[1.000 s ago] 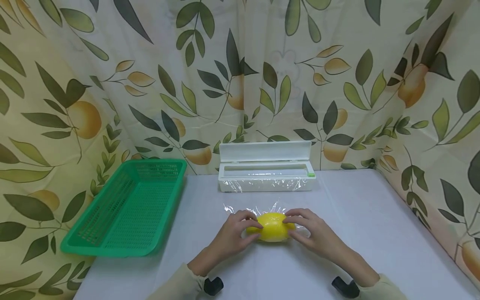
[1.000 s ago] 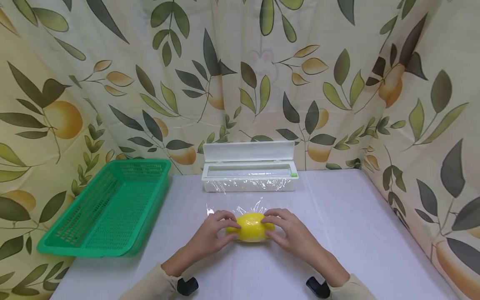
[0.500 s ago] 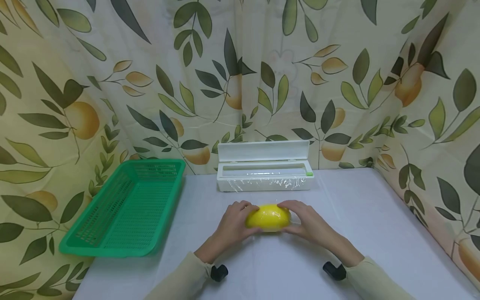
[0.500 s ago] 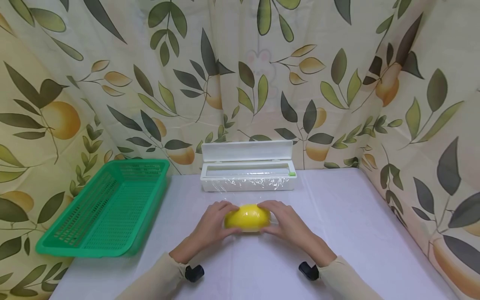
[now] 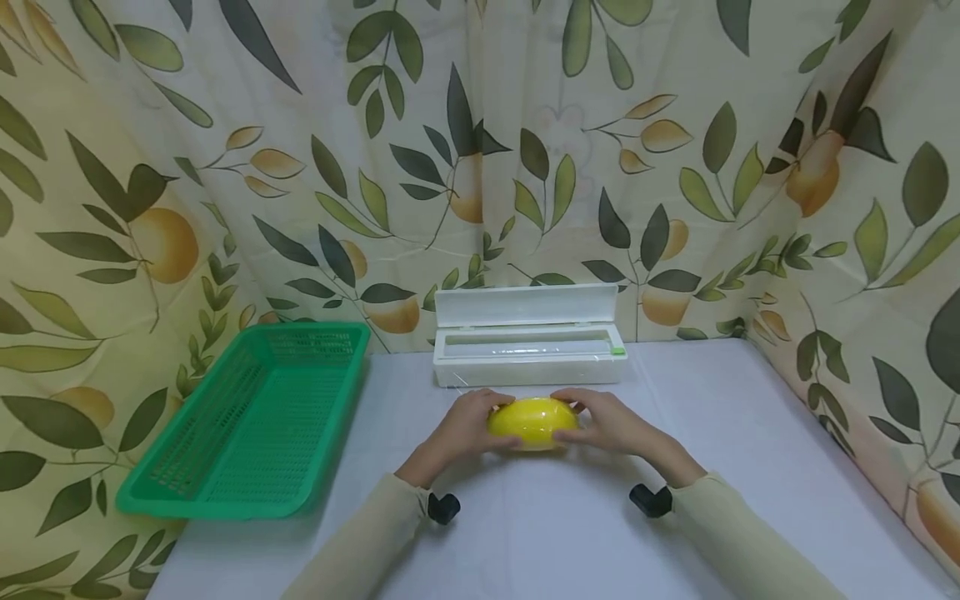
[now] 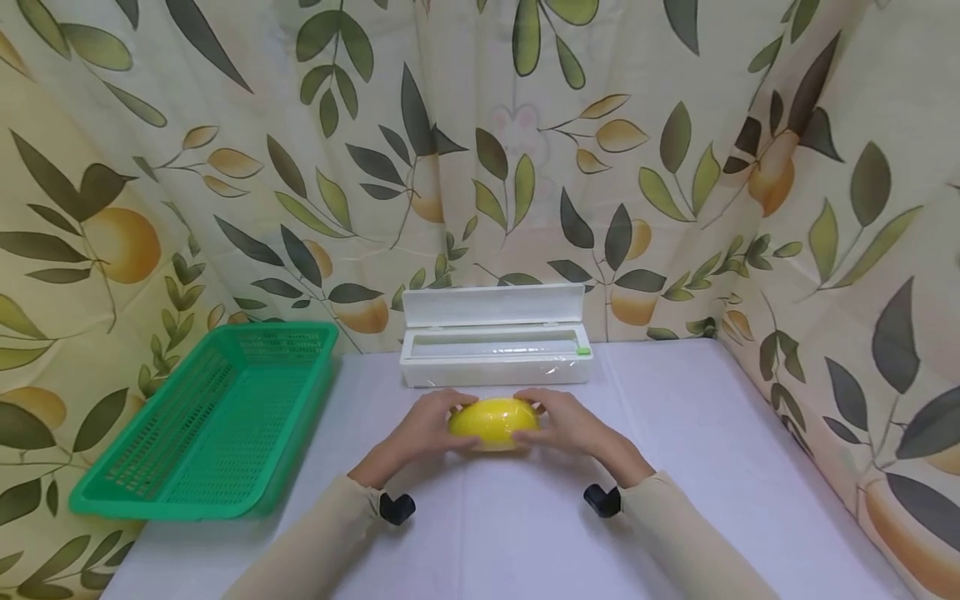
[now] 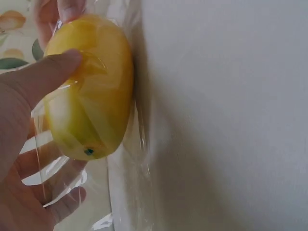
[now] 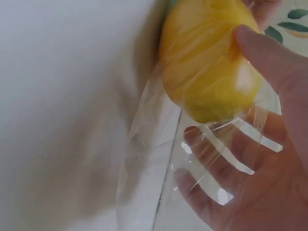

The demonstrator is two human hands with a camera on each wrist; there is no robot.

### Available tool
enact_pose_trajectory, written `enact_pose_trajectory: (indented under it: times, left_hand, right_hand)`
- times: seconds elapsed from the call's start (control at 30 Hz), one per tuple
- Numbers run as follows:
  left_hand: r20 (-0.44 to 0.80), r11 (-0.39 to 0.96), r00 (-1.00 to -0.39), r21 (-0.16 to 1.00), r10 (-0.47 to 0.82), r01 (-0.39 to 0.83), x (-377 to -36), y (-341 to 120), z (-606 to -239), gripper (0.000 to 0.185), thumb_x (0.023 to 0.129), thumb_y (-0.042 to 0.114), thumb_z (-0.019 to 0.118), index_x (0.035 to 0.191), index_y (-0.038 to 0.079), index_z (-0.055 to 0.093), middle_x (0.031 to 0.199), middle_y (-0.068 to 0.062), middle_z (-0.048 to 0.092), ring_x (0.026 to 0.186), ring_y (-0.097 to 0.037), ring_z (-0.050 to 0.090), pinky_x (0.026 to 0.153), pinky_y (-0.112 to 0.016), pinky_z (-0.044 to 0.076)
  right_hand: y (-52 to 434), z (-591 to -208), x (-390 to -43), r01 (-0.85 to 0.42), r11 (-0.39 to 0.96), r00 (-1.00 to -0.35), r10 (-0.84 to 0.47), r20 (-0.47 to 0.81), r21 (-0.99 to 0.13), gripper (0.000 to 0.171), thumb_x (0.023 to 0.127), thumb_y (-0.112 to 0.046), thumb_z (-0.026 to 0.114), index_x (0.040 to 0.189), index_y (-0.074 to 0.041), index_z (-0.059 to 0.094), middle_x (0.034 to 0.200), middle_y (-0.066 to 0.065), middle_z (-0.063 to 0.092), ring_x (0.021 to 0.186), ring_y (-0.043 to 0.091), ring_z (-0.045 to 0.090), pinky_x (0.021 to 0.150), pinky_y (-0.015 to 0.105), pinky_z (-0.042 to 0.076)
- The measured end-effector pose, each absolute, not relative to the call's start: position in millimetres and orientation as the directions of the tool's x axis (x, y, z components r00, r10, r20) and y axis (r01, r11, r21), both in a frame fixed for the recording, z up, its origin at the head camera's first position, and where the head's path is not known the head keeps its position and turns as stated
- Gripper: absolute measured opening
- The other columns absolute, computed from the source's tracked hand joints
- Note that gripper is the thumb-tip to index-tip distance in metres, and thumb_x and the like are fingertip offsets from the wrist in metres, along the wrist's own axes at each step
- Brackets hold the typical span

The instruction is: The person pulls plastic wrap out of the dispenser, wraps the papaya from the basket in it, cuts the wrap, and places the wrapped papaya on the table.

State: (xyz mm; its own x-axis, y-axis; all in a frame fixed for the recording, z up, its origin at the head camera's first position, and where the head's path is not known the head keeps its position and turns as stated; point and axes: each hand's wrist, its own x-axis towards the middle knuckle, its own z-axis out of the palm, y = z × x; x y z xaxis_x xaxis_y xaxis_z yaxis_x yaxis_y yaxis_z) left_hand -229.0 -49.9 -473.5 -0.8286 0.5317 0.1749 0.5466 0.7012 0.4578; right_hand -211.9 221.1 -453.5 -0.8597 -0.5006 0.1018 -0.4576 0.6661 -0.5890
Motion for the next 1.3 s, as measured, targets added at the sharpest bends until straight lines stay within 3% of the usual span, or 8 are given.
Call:
enact_pose_trajectory:
  times: [0.1, 0.2, 0.4, 0.53, 0.73, 0.9, 1.1, 1.3]
  left_hand:
    - [0.187, 0.667, -0.816, 0.491, 0.547, 0.56, -232.9, -50.8, -473.9, 0.064, 0.082, 0.045, 0.085, 0.137, 0.023, 0.06, 0.122, 0.0, 0.071, 0.111, -0.018, 0.064, 0.097, -0.038, 0.05]
    - [0.215, 0.657, -0.788, 0.451, 0.577, 0.604, -233.3, -50.2, -472.6, 0.057, 0.086, 0.044, 0.082, 0.133, 0.026, 0.057, 0.123, 0.001, 0.07, 0.11, -0.019, 0.063, 0.096, -0.043, 0.049]
    - [0.305, 0.702, -0.753, 0.278, 0.583, 0.656, -232.2, -49.5, -472.6, 0.046, 0.088, 0.051, 0.075, 0.127, 0.027, 0.065, 0.14, -0.001, 0.059, 0.122, -0.023, 0.054, 0.099, -0.045, 0.045]
    - [0.375, 0.714, -0.728, 0.206, 0.574, 0.669, -233.0, -47.5, -471.7, 0.048, 0.085, 0.057, 0.074, 0.123, 0.027, 0.069, 0.151, -0.004, 0.049, 0.134, -0.024, 0.043, 0.105, -0.046, 0.04]
    - [0.34, 0.73, -0.74, 0.186, 0.58, 0.657, -233.3, -41.3, -468.4, 0.062, 0.084, 0.063, 0.074, 0.128, 0.021, 0.068, 0.133, 0.002, 0.061, 0.123, -0.018, 0.054, 0.1, -0.04, 0.042]
    - [0.294, 0.757, -0.78, 0.215, 0.553, 0.618, -238.0, -37.4, -469.8, 0.072, 0.081, 0.064, 0.078, 0.136, 0.019, 0.063, 0.133, 0.002, 0.064, 0.12, -0.017, 0.058, 0.097, -0.038, 0.042]
    - [0.321, 0.764, -0.785, 0.221, 0.53, 0.606, -245.7, -36.0, -473.2, 0.063, 0.082, 0.054, 0.082, 0.132, 0.023, 0.061, 0.132, 0.002, 0.065, 0.119, -0.019, 0.06, 0.095, -0.039, 0.044]
    - [0.332, 0.769, -0.784, 0.211, 0.524, 0.603, -249.6, -37.0, -474.2, 0.054, 0.084, 0.053, 0.08, 0.129, 0.026, 0.063, 0.135, 0.0, 0.063, 0.124, -0.022, 0.057, 0.097, -0.041, 0.043]
  right_hand:
    - [222.2, -451.1, -214.9, -0.423, 0.674, -0.872, -0.486, 0.069, -0.605, 0.077, 0.087, -0.042, 0.082, 0.147, -0.006, 0.048, 0.13, 0.015, 0.067, 0.112, 0.032, 0.064, 0.096, 0.058, 0.052]
    - [222.5, -448.9, -216.3, -0.416, 0.667, -0.874, -0.482, 0.068, -0.618, 0.079, 0.088, -0.041, 0.081, 0.149, -0.01, 0.042, 0.13, 0.016, 0.066, 0.117, 0.036, 0.063, 0.099, 0.064, 0.048]
    - [221.1, -450.5, -218.2, -0.535, 0.684, -0.839, -0.5, 0.215, -0.496, 0.05, 0.089, -0.034, 0.082, 0.13, -0.014, 0.063, 0.141, 0.017, 0.058, 0.125, 0.043, 0.053, 0.101, 0.066, 0.041]
    - [219.7, -451.6, -219.6, -0.544, 0.732, -0.839, -0.46, 0.291, -0.411, 0.044, 0.086, -0.035, 0.084, 0.123, -0.016, 0.071, 0.149, 0.02, 0.049, 0.128, 0.048, 0.043, 0.102, 0.069, 0.036]
    - [218.7, -449.2, -223.5, -0.516, 0.689, -0.852, -0.475, 0.22, -0.509, 0.051, 0.089, -0.029, 0.081, 0.132, -0.007, 0.065, 0.129, 0.011, 0.065, 0.115, 0.033, 0.061, 0.097, 0.058, 0.05]
    - [218.6, -448.1, -233.5, -0.48, 0.654, -0.862, -0.475, 0.177, -0.585, 0.057, 0.091, -0.026, 0.08, 0.139, -0.005, 0.057, 0.129, 0.013, 0.067, 0.11, 0.032, 0.066, 0.092, 0.054, 0.055]
    - [218.7, -451.0, -245.0, -0.48, 0.618, -0.856, -0.485, 0.179, -0.622, 0.042, 0.094, -0.025, 0.076, 0.129, -0.01, 0.056, 0.123, 0.015, 0.071, 0.106, 0.033, 0.068, 0.09, 0.056, 0.054]
    - [215.7, -455.1, -249.4, -0.56, 0.611, -0.82, -0.504, 0.27, -0.56, 0.028, 0.095, -0.02, 0.074, 0.12, -0.012, 0.064, 0.124, 0.011, 0.07, 0.113, 0.036, 0.066, 0.096, 0.06, 0.051]
